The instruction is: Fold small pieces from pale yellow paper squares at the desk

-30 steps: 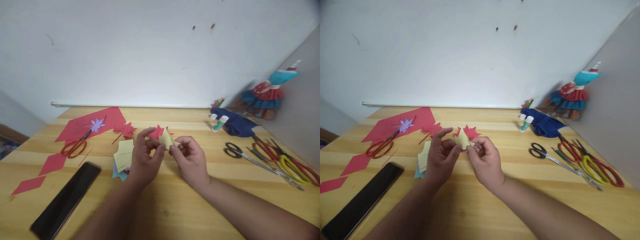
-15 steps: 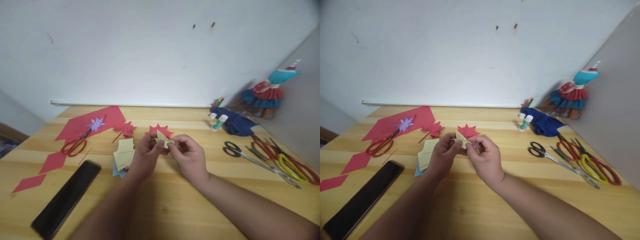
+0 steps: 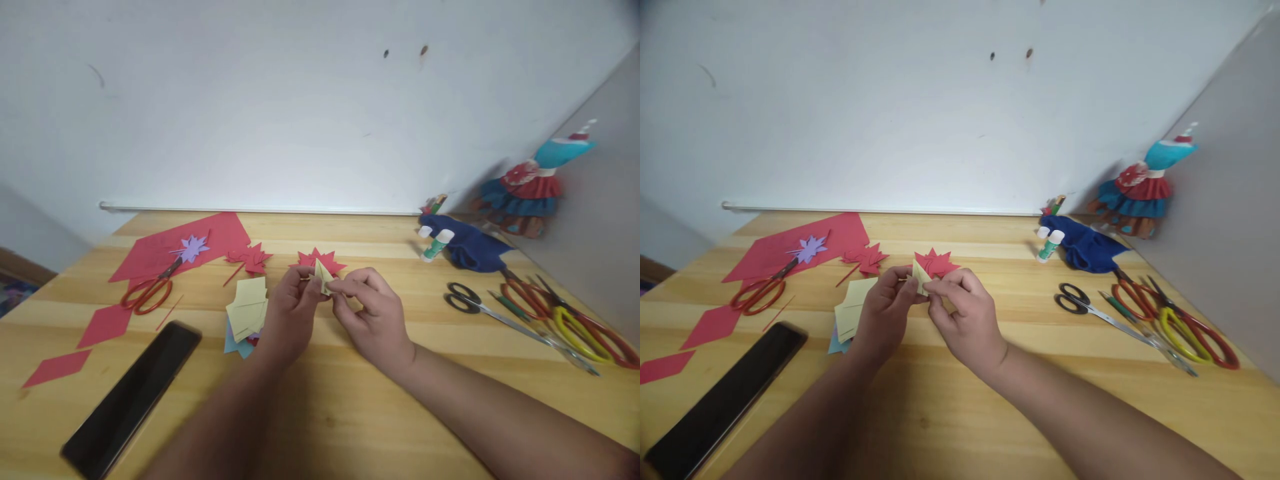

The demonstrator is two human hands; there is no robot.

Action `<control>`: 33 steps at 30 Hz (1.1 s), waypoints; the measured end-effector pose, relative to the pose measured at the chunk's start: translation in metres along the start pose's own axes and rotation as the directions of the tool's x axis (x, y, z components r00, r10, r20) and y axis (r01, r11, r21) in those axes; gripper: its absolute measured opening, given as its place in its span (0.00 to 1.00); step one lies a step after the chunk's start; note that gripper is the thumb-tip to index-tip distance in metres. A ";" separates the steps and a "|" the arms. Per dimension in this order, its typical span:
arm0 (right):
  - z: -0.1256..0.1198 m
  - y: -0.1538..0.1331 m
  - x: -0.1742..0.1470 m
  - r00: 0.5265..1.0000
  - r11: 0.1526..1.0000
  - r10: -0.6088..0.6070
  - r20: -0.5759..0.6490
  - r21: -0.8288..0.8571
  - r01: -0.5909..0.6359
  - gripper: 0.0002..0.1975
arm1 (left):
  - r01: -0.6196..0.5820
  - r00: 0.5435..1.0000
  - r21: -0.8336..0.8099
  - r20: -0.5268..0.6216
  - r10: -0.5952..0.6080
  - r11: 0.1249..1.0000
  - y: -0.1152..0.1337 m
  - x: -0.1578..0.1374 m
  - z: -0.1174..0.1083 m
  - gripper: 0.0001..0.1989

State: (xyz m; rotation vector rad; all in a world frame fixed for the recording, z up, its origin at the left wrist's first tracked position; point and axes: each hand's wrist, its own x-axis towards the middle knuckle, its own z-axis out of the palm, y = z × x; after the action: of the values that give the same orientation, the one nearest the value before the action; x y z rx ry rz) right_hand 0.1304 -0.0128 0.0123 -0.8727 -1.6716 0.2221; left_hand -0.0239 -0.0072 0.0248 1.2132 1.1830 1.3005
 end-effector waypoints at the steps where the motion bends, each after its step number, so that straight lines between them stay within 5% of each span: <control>1: 0.000 0.000 0.000 1.000 1.000 -0.023 0.004 -0.016 0.023 0.13 | -0.002 1.000 -0.006 0.002 0.002 1.000 -0.001 0.000 0.000 0.14; 13: -0.006 0.003 0.005 0.955 0.937 -0.276 0.113 -0.190 0.293 0.13 | 0.008 1.000 -0.071 0.006 -0.008 0.997 0.005 0.004 -0.002 0.16; 33: -0.007 0.005 0.000 0.945 0.945 -0.257 0.203 -0.152 0.290 0.10 | -0.022 0.999 0.204 0.029 0.017 0.979 0.009 0.007 -0.012 0.10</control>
State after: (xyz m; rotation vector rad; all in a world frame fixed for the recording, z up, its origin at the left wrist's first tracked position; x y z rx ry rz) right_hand 0.1386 -0.0113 0.0111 -0.7571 -1.9863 -0.0450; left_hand -0.0362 -0.0008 0.0335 1.3889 1.3124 1.1945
